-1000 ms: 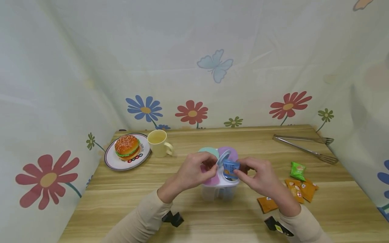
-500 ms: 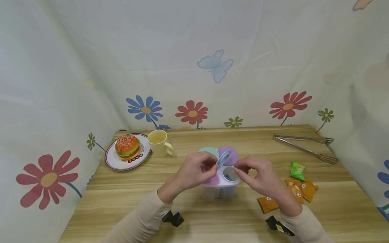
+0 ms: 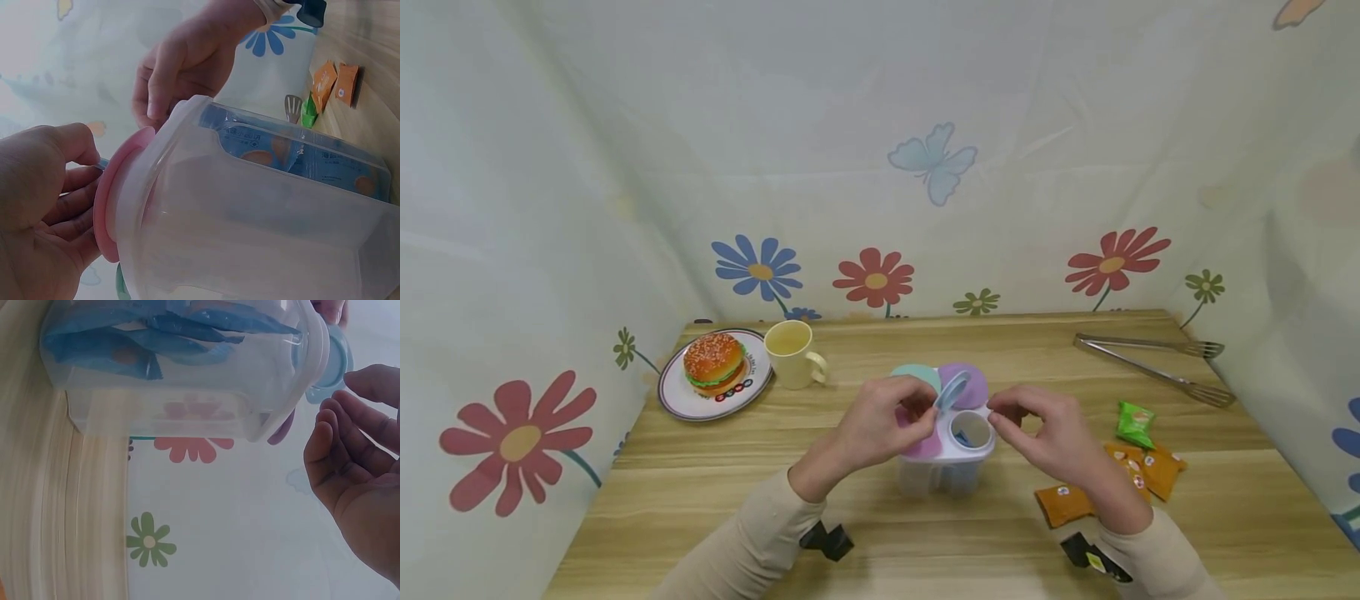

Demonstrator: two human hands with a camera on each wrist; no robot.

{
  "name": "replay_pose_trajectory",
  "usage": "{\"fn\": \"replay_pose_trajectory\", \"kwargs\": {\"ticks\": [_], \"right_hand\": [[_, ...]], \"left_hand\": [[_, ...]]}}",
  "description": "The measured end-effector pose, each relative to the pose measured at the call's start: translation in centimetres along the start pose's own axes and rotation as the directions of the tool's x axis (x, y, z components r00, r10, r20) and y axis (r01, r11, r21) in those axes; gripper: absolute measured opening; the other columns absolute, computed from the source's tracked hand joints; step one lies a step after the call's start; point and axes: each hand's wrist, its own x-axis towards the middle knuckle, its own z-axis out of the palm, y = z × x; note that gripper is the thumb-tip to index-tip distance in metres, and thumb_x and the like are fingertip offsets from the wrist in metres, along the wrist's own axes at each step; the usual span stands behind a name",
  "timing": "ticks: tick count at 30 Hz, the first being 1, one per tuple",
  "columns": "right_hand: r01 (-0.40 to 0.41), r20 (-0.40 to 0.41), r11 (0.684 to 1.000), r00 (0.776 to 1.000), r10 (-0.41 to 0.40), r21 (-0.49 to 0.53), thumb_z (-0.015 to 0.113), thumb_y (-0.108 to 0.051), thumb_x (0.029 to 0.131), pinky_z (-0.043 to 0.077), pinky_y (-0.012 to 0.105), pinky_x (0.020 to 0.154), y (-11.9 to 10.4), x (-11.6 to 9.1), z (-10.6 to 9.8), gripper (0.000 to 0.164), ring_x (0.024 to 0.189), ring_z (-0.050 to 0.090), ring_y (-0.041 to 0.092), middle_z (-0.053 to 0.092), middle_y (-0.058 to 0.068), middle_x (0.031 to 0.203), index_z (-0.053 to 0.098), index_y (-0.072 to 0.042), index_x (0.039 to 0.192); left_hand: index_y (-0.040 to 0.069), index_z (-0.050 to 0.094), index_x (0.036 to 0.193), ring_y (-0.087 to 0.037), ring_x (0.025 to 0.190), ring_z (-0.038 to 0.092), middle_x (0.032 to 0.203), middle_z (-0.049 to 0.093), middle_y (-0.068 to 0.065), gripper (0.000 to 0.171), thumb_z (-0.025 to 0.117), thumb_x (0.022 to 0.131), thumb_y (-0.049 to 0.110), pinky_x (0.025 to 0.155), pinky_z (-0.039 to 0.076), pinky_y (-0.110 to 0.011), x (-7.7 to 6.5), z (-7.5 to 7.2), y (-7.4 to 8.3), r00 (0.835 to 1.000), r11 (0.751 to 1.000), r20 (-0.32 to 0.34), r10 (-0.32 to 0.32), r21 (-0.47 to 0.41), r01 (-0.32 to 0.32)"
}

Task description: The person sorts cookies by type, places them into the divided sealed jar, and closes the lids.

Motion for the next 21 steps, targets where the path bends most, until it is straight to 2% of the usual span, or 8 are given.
{"fn": "replay_pose_trajectory", "kwargs": {"ticks": [7,21], "right_hand": [[-0.033,-0.004,0.998,0.999,0.033,-0.054,0.076,-0.002,0.079,0.054,0.022,0.063,0.4,-0.3,-0.6,0.020,0.070,0.056,0.002,0.067,-0.010,0.085,0.071,-0.014,0.094],[-0.113,0.043,0.980,0.992,0.121,-0.162,0.076,-0.009,0.082,0.054,0.024,0.064,2.1,-1.7,-1.7,0.015,0.072,0.056,-0.001,0.065,-0.014,0.084,0.071,-0.017,0.094]], "left_hand": [[0.006,0.068,0.095,-0.004,0.071,0.059,0.084,0.068,-0.001,0.013,0.072,0.083,0.006,0.064,0.054,-0.015,-0.1,0.0,0.0,1.000,1.000,-0.004,0.001,-0.004,-0.001],[0.006,0.068,0.095,-0.004,0.071,0.059,0.083,0.067,-0.001,0.014,0.072,0.082,0.006,0.063,0.054,-0.015,0.0,0.0,0.0,1.000,1.000,-0.007,0.002,-0.010,-0.002]]}}
